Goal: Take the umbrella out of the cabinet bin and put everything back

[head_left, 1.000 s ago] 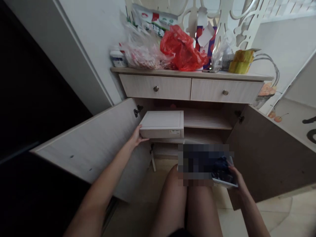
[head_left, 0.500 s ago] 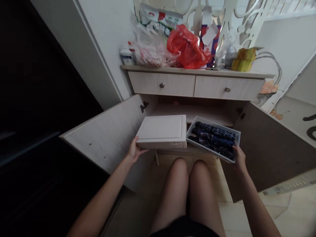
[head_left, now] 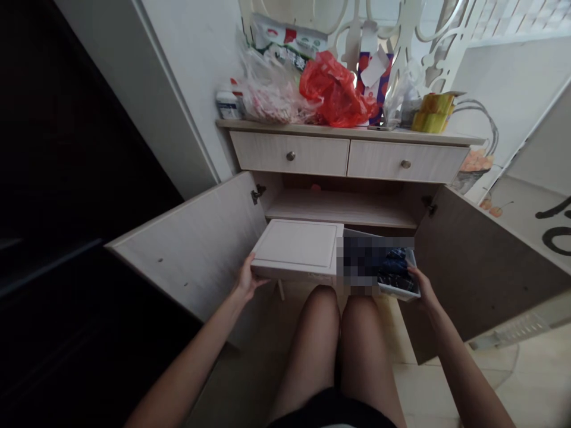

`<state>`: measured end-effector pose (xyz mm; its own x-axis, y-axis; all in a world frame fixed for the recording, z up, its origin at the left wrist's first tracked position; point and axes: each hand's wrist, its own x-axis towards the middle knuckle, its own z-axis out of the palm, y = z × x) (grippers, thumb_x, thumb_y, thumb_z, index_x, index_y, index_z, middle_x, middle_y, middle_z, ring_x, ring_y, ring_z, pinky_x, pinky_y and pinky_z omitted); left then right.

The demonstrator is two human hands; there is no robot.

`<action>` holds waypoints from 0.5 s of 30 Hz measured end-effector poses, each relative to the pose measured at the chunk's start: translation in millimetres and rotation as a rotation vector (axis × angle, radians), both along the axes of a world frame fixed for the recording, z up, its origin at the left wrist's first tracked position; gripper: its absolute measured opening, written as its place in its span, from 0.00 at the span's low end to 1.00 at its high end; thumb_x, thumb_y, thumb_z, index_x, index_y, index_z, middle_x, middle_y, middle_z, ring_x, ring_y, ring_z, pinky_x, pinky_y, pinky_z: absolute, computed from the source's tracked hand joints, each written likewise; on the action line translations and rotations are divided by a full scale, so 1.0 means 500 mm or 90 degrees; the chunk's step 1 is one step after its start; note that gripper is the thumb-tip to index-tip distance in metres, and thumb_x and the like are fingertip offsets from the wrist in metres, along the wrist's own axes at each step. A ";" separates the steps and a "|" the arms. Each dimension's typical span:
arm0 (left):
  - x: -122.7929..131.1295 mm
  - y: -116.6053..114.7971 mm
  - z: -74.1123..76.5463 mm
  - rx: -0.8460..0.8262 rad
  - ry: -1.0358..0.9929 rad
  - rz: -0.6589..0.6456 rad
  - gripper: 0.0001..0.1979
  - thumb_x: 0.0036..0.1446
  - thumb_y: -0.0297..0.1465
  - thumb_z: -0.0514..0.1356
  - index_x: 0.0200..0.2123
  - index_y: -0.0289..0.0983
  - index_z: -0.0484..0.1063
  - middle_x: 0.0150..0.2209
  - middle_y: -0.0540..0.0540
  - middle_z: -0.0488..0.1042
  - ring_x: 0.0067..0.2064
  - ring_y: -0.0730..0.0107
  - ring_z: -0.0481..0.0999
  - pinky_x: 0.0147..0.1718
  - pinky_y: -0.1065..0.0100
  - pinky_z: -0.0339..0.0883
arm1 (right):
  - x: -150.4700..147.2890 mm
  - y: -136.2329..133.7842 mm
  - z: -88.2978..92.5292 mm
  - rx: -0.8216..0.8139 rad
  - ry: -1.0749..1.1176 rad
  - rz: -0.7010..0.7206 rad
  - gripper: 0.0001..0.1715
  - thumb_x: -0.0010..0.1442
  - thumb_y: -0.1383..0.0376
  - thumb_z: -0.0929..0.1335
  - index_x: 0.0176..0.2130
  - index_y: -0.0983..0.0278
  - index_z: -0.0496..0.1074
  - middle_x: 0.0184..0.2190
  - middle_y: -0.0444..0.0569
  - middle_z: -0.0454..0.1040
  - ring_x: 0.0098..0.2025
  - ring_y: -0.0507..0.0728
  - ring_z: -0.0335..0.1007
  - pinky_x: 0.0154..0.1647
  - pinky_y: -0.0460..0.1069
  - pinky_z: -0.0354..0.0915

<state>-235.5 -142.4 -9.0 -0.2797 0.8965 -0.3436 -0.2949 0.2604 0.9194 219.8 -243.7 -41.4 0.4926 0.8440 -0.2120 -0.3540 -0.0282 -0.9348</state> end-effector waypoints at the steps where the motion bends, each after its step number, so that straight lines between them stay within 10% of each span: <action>1: 0.008 -0.001 -0.002 -0.002 -0.002 -0.007 0.21 0.65 0.40 0.53 0.56 0.39 0.70 0.48 0.39 0.78 0.47 0.56 0.79 0.35 0.60 0.80 | -0.003 0.004 0.001 -0.003 0.010 0.017 0.26 0.39 0.54 0.73 0.39 0.64 0.79 0.31 0.50 0.81 0.34 0.66 0.79 0.30 0.56 0.74; 9: 0.127 -0.017 -0.024 0.022 -0.022 -0.080 0.20 0.62 0.43 0.58 0.52 0.39 0.73 0.48 0.38 0.78 0.49 0.55 0.78 0.36 0.59 0.79 | -0.099 0.073 -0.003 0.055 0.000 0.105 0.31 0.45 0.45 0.75 0.42 0.61 0.79 0.39 0.50 0.82 0.49 0.66 0.76 0.48 0.58 0.73; 15: 0.197 0.006 -0.050 0.041 -0.030 -0.078 0.21 0.59 0.46 0.60 0.50 0.40 0.74 0.54 0.39 0.75 0.52 0.55 0.76 0.37 0.60 0.79 | -0.155 0.133 -0.004 0.092 -0.066 0.183 0.49 0.53 0.27 0.58 0.48 0.59 0.78 0.45 0.52 0.81 0.57 0.66 0.71 0.55 0.59 0.69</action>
<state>-137.0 -139.6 -34.2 -0.1515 0.9435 -0.2946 -0.3080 0.2381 0.9211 142.5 -177.4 -43.4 0.2422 0.9693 -0.0414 -0.2534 0.0220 -0.9671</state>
